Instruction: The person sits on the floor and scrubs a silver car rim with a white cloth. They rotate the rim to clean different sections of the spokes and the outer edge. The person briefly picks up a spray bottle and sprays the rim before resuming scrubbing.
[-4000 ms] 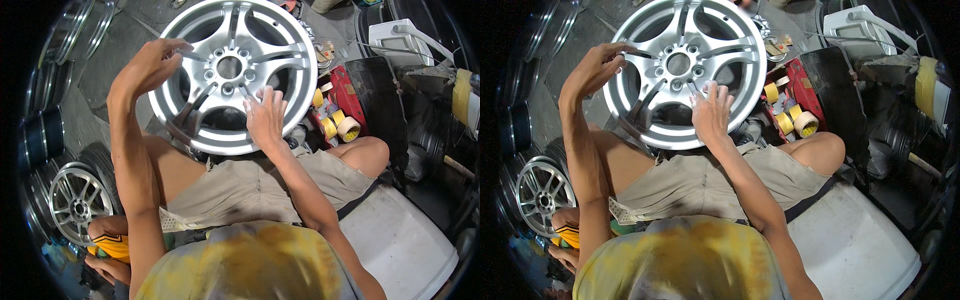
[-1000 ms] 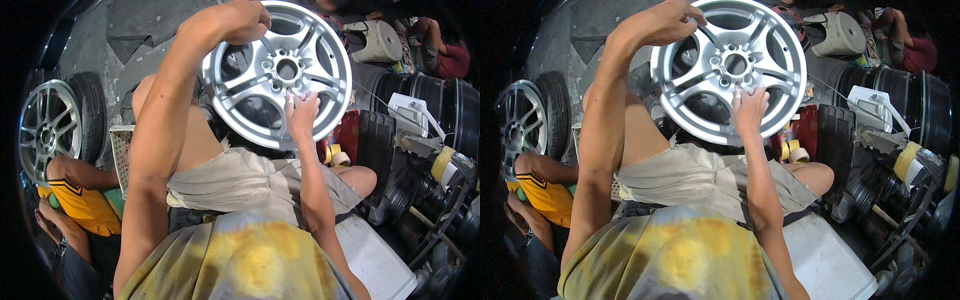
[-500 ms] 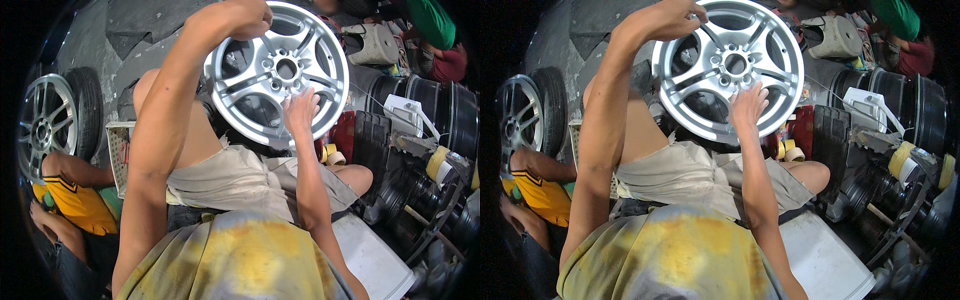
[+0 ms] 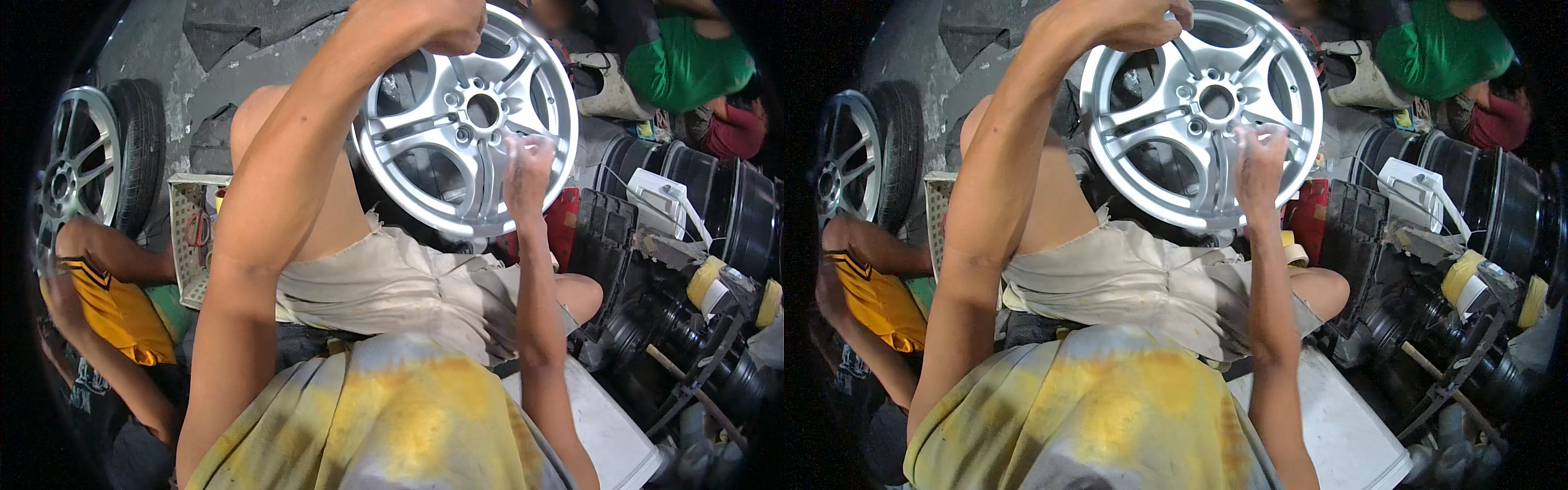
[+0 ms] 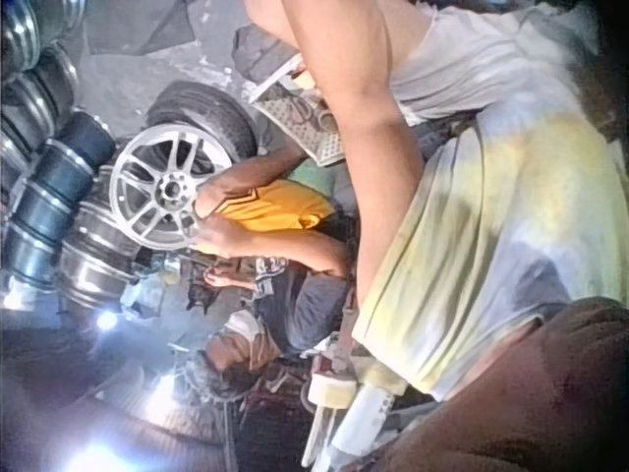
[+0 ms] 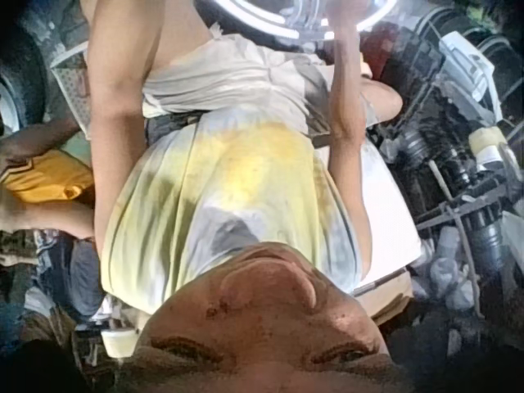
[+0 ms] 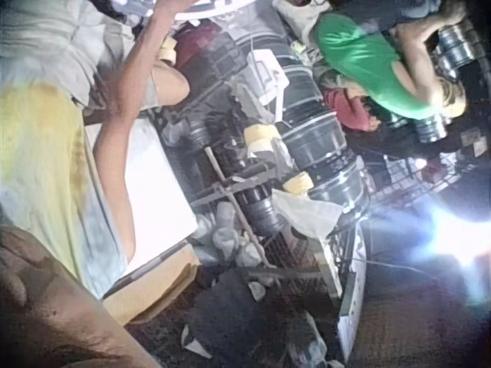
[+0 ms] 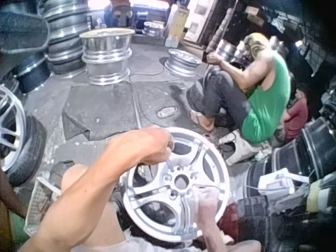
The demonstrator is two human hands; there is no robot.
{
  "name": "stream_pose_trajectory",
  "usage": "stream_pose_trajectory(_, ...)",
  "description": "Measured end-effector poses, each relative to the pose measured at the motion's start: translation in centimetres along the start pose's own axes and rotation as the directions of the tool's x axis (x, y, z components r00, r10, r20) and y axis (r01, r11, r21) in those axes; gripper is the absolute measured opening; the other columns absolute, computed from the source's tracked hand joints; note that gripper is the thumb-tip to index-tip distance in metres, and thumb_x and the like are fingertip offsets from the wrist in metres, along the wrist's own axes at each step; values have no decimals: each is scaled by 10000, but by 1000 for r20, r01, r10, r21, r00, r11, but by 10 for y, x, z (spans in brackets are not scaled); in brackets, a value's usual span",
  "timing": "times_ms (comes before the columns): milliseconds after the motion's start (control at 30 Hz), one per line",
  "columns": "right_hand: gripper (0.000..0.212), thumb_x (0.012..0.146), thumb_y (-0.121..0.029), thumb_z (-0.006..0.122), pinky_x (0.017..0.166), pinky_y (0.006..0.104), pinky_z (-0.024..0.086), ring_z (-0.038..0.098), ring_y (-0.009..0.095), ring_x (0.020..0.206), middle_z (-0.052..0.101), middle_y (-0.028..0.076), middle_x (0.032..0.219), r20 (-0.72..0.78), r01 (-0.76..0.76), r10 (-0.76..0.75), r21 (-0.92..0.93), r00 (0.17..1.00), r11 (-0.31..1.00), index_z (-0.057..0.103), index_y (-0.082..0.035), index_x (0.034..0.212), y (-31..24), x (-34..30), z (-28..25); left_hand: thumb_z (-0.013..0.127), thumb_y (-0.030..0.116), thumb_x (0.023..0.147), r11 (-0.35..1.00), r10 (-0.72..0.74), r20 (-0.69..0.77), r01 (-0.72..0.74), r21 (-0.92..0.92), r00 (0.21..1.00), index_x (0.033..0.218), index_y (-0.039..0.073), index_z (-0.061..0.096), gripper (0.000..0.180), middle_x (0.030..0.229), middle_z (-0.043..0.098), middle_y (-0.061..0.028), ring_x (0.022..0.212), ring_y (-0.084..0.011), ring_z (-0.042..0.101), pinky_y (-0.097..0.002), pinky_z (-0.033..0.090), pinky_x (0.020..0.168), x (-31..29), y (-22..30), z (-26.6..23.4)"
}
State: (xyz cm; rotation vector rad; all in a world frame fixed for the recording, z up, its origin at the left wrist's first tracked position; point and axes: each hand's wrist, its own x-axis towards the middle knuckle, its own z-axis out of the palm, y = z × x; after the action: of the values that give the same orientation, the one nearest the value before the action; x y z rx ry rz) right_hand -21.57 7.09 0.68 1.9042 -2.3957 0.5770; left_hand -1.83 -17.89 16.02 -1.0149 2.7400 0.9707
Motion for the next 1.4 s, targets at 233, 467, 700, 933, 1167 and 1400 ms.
stream_pose_trajectory(233,243,990,-286,640,807,441,465,557,322,1006,561,158,1051,390,312,-216,-202,895,928,748,-103,1108,-2,1,-7,596,115,838,996,-10,-22,12,86,1000,1084,44,767,307,1114,735,-226,1054,-378,714,-485,565,882,13,-2,6)
stream_pose_trajectory(467,213,993,-225,610,915,442,495,593,293,1145,614,134,1247,623,673,-512,-32,591,739,740,-97,1103,16,34,-32,613,84,815,992,-59,-18,61,114,998,1005,-3,777,265,1053,748,-235,995,-375,735,-493,582,818,13,-7,9)
stream_pose_trajectory(700,306,1039,-317,561,965,422,482,586,308,1192,601,131,1287,712,777,-499,-103,493,621,737,-93,1152,15,63,-21,625,77,846,986,-148,17,146,80,989,998,-3,783,233,984,771,-202,865,-336,765,-478,607,728,4,6,-9)
stream_pose_trajectory(933,258,1045,-266,551,1020,385,431,540,218,1215,557,70,1377,944,872,-258,-55,204,486,701,-199,1244,-3,22,-43,649,69,838,983,-180,91,178,37,979,1063,6,783,270,1030,774,-184,905,-328,766,-487,610,770,-2,0,-16)
stream_pose_trajectory(1167,257,1038,-331,570,927,362,413,514,202,1183,537,64,1375,915,881,-260,-171,308,441,705,-258,1244,-3,8,-55,658,75,807,987,-83,-24,86,138,996,1074,12,782,300,1140,741,-210,1083,-361,718,-486,591,859,7,-13,-7)
stream_pose_trajectory(1400,224,1021,-229,574,914,363,419,512,200,1131,546,41,1201,827,868,-431,-129,361,480,716,-203,1192,18,-30,-54,628,75,796,989,-68,-39,73,132,997,1022,4,785,284,1113,741,-226,1055,-367,723,-475,589,843,9,-10,1)
